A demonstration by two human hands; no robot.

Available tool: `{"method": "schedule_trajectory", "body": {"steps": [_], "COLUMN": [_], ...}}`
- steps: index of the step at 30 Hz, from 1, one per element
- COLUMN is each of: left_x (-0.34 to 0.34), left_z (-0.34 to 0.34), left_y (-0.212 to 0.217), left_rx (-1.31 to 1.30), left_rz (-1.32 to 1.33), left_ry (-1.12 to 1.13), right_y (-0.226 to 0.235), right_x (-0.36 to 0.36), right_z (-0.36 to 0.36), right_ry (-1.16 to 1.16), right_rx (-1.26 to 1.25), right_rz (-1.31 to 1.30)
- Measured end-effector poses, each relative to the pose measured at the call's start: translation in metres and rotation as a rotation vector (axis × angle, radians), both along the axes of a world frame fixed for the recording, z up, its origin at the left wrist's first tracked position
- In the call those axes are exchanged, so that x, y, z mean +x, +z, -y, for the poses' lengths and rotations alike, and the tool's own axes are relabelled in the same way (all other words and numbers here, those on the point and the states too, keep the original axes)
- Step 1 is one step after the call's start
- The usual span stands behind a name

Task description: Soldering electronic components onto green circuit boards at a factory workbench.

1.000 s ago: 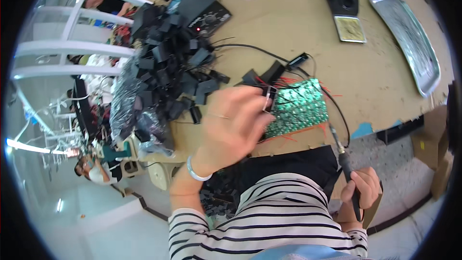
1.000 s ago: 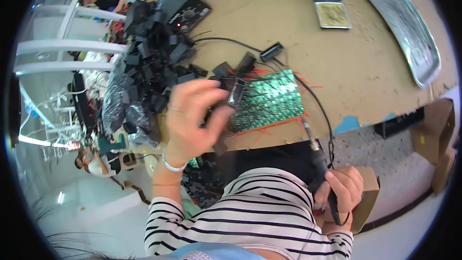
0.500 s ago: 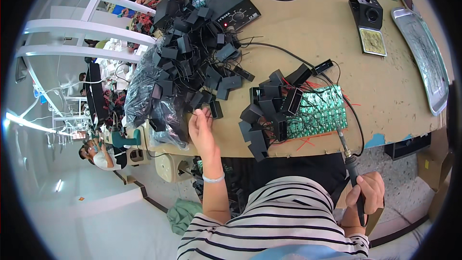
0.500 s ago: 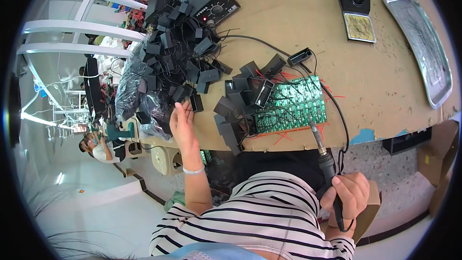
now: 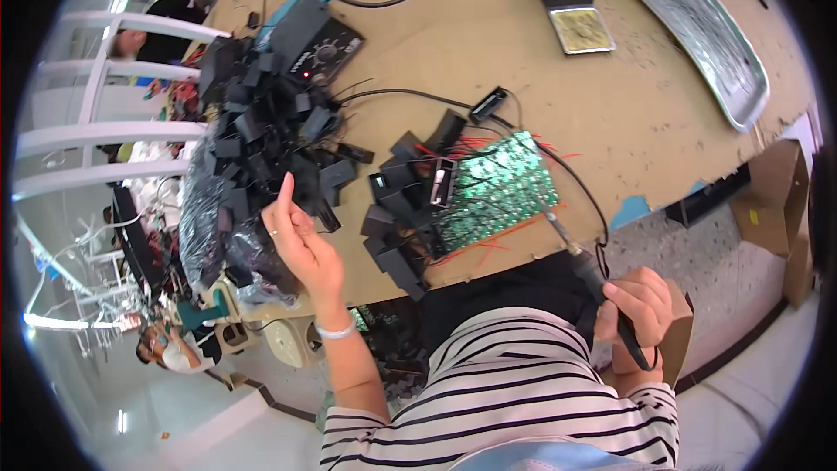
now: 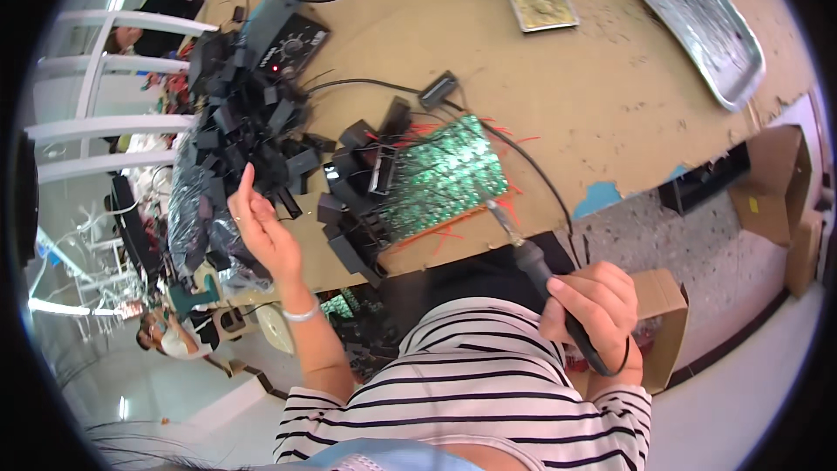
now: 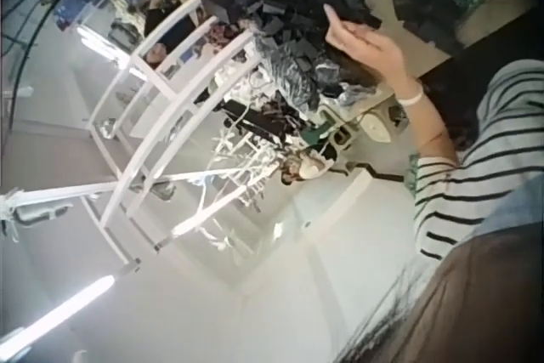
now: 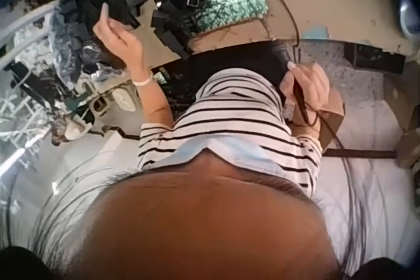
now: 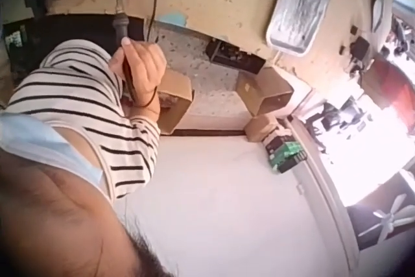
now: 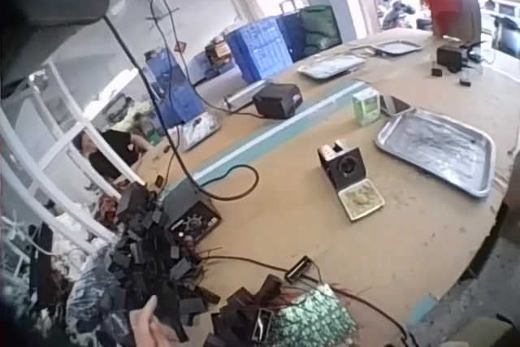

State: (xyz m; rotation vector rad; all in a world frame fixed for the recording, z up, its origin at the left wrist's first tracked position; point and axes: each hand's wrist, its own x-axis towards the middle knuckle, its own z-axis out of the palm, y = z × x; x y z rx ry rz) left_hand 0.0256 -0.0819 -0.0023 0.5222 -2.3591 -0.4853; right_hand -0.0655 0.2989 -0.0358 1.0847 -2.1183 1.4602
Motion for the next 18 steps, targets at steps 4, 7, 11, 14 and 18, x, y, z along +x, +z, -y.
{"method": "schedule_trajectory", "body": {"steps": [4,7,11,14,18], "left_x": [-0.042,-0.076,-0.11,-0.12,-0.131], "left_z": [-0.014,-0.043,-0.062,-0.07,-0.072], "left_y": [0.023,0.041,0.03,0.025,0.02], "left_rx": [-0.069,-0.141,-0.464,-0.345,-0.195], "left_rz": [0.074,0.302,0.376,0.382,0.408], "left_ry": [-0.236,-0.515,-0.94,-0.97,-1.108], "right_y": [-0.006,-0.007,-0.009,-0.009,-0.009], "right_x": [-0.001,-0.002,-0.003,-0.003,-0.007], "right_z": [0.003,0.004,0.002,-0.001,0.003], "right_ry": [-0.016,-0.045,-0.053,-0.038,-0.021], "right_rx": [0.012,0.011,-0.003,0.0,-0.025], "right_rz": [0.016,0.032,0.026,0.042,0.023]}}
